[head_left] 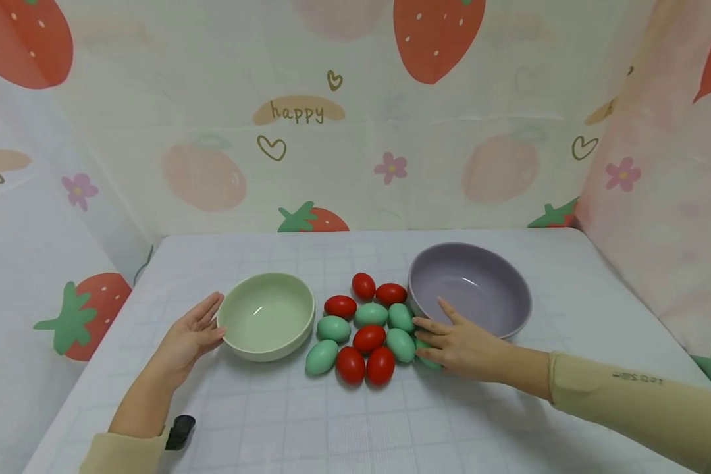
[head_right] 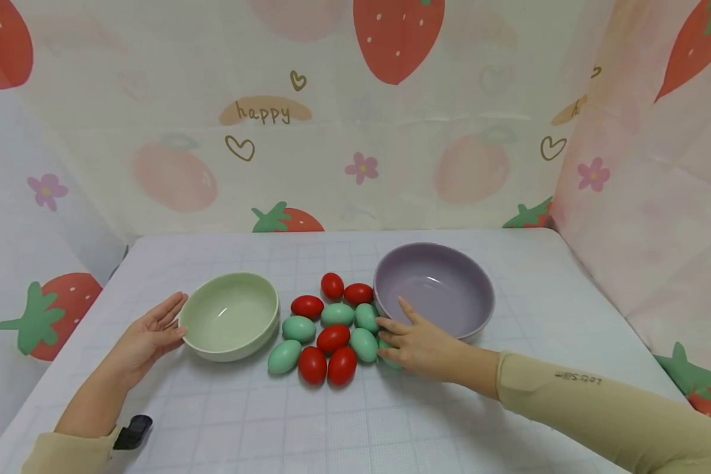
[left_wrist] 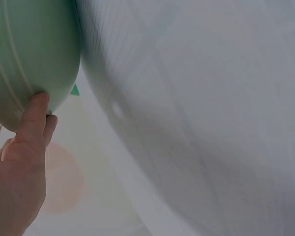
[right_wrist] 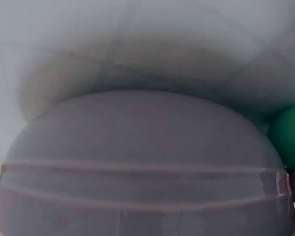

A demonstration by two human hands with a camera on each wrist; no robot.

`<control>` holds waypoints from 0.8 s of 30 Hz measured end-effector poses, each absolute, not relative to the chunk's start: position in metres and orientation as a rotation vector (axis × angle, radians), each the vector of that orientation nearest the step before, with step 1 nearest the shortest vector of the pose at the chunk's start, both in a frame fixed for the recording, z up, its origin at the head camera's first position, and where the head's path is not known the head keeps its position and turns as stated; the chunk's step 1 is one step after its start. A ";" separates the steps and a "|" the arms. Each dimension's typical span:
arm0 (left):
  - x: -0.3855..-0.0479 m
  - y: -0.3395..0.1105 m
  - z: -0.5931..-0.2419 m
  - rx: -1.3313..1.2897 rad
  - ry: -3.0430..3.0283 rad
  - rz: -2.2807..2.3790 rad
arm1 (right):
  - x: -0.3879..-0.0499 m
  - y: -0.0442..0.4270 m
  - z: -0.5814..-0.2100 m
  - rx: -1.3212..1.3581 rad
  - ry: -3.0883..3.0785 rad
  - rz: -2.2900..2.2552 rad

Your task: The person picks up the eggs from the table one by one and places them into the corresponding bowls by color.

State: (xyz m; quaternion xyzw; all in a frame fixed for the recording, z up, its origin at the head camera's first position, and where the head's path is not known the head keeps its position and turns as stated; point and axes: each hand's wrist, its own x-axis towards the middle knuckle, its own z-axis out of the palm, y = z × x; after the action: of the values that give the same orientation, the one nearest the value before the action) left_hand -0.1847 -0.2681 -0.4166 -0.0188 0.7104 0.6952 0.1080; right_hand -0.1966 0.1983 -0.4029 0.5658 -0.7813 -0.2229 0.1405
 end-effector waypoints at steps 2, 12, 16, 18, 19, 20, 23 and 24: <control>-0.184 -0.267 -0.417 -0.057 2.093 2.043 | -0.198 0.198 -0.404 1.642 -2.251 -0.626; -0.185 -0.267 -0.418 -0.059 2.104 2.034 | -0.201 0.199 -0.402 1.694 -2.164 -0.312; -0.185 -0.268 -0.417 -0.060 2.111 2.028 | -0.200 0.196 -0.393 1.700 -2.215 -0.201; -0.185 -0.267 -0.416 -0.064 2.117 2.024 | -0.200 0.195 -0.389 1.695 -2.243 -0.156; -0.185 -0.267 -0.416 -0.065 2.119 2.021 | -0.200 0.194 -0.387 1.696 -2.250 -0.128; -0.185 -0.267 -0.416 -0.067 2.118 2.021 | -0.201 0.194 -0.386 1.693 -2.258 -0.088; -0.185 -0.267 -0.415 -0.069 2.114 2.022 | -0.205 0.194 -0.383 1.684 -2.254 0.085; -0.185 -0.267 -0.415 -0.069 2.114 2.022 | -0.206 0.194 -0.382 1.673 -2.264 0.145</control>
State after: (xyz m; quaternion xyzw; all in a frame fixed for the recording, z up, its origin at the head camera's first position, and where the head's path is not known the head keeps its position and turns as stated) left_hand -0.1849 -0.2672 -0.4150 -0.0235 0.7182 0.6871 0.1076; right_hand -0.2055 0.1937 -0.3822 0.5857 -0.7929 0.0506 0.1606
